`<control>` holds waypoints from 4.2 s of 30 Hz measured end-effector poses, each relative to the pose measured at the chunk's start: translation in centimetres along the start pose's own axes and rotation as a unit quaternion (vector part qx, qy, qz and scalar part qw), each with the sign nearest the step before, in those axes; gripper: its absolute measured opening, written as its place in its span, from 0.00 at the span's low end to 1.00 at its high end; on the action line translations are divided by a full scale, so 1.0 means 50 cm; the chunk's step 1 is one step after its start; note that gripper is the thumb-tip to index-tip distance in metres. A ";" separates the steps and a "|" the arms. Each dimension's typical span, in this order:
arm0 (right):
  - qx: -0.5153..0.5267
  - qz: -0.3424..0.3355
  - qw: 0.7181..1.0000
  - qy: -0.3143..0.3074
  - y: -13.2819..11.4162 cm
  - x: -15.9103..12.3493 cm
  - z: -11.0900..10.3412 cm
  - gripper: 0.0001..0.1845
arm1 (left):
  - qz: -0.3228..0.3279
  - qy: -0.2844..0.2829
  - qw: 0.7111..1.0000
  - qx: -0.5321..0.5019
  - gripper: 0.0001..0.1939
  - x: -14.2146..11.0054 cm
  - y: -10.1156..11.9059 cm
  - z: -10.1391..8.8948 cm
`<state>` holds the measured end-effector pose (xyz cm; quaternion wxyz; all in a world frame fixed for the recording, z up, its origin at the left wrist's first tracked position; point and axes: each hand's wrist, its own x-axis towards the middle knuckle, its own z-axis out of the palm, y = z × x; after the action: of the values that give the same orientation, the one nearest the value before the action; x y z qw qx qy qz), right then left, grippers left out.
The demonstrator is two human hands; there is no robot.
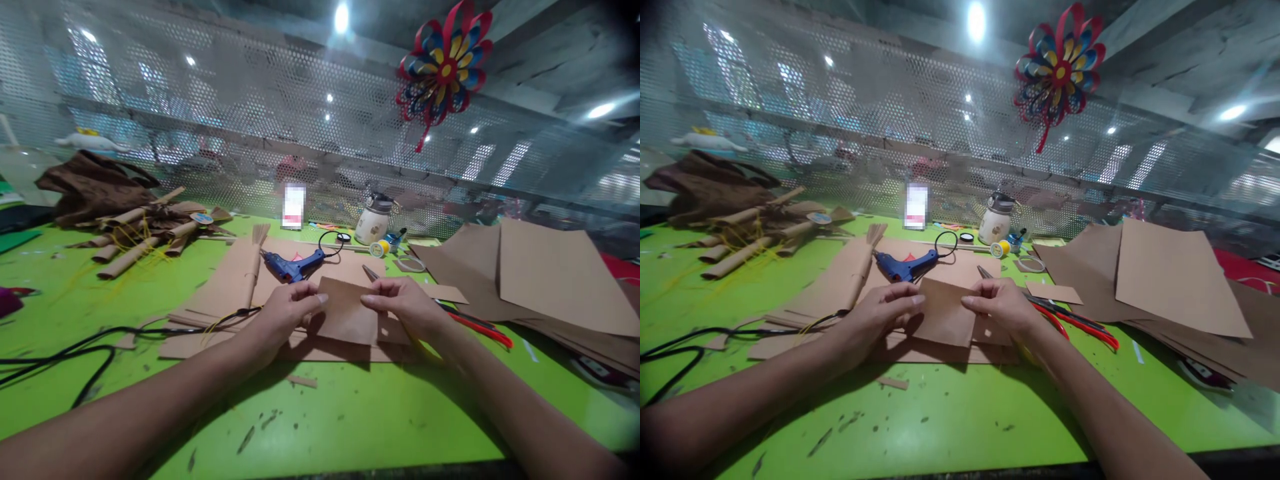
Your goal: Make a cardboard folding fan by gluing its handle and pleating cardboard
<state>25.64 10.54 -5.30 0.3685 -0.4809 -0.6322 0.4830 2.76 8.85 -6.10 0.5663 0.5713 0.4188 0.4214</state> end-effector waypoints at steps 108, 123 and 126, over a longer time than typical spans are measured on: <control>-0.553 -0.287 0.777 -0.093 0.013 -0.009 0.032 0.12 | 0.316 -0.097 0.701 0.632 0.11 0.054 -0.041 -0.020; -0.577 -0.241 0.775 -0.093 0.004 -0.022 0.031 0.07 | 0.302 -0.093 0.664 0.678 0.10 0.039 -0.032 -0.020; -0.580 -0.241 0.772 -0.094 0.006 -0.023 0.029 0.07 | 0.307 -0.088 0.659 0.681 0.08 0.036 -0.031 -0.018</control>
<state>24.66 9.05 -5.97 0.0623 -0.3876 -0.9190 -0.0375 2.45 10.85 -7.65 -0.1079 0.9276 0.3381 0.1164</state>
